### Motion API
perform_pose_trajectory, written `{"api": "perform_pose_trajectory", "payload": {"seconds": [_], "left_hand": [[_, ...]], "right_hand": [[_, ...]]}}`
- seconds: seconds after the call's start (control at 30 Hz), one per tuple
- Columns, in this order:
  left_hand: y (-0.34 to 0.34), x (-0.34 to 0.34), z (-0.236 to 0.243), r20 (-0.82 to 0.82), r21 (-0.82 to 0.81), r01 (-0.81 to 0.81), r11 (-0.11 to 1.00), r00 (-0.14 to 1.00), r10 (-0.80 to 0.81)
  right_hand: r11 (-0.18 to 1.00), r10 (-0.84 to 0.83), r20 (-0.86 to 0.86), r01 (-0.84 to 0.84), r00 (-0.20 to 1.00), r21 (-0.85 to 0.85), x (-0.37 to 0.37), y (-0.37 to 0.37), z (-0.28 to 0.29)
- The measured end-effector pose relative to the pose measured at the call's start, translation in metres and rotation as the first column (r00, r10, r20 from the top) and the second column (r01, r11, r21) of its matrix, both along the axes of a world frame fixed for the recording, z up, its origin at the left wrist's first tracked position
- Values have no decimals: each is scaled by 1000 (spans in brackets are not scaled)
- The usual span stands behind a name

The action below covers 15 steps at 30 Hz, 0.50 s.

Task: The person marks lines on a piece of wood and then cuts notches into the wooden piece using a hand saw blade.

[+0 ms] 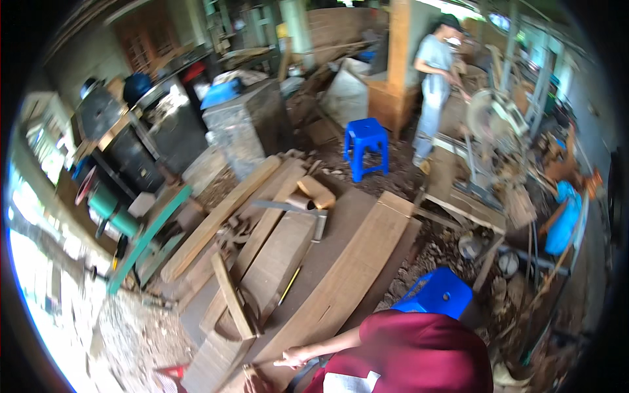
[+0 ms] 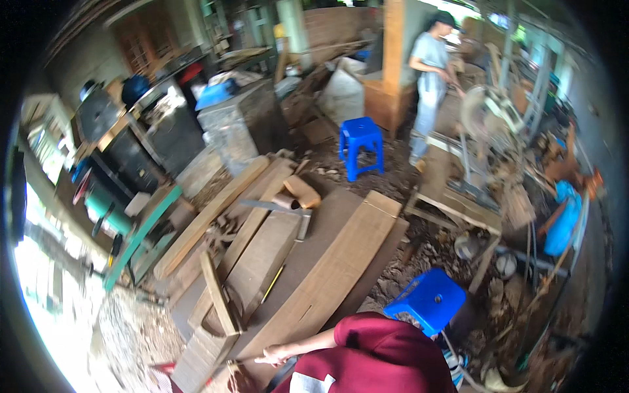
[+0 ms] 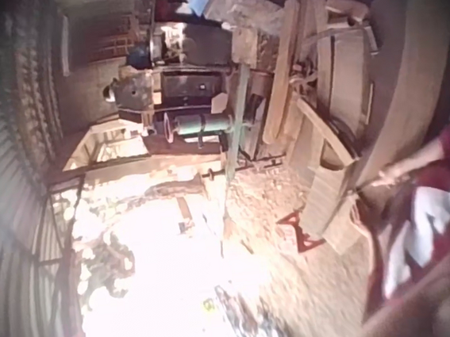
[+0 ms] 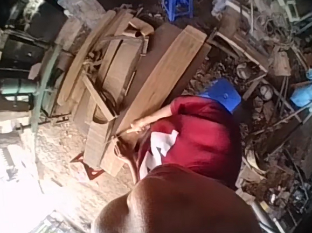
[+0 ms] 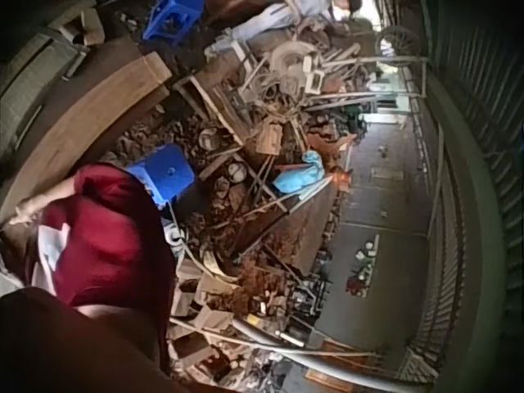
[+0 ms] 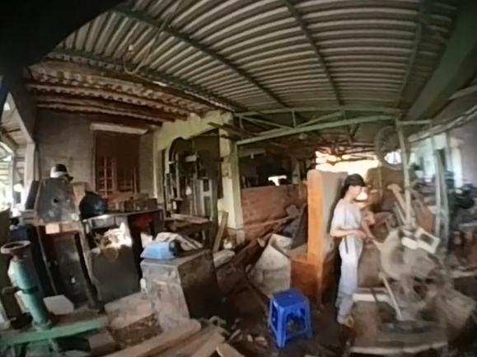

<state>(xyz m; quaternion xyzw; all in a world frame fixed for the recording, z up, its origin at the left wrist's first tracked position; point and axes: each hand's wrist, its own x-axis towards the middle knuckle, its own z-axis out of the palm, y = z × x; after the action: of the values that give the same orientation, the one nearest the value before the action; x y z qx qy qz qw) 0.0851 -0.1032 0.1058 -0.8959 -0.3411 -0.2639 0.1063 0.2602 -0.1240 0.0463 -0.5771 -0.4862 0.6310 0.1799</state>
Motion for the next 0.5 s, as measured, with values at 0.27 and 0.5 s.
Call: {"api": "perform_pose_trajectory", "payload": {"seconds": [0.27,0.5], "left_hand": [[20,-4,-27,173,-350,50,936,985,11],[1,-29,-53,200,-286,-108,952,965,169]], "right_hand": [[993,-113,-44,114,993,15,36,-15,-23],[989,-22,-42,15,999,-148,23,-6,21]]}}
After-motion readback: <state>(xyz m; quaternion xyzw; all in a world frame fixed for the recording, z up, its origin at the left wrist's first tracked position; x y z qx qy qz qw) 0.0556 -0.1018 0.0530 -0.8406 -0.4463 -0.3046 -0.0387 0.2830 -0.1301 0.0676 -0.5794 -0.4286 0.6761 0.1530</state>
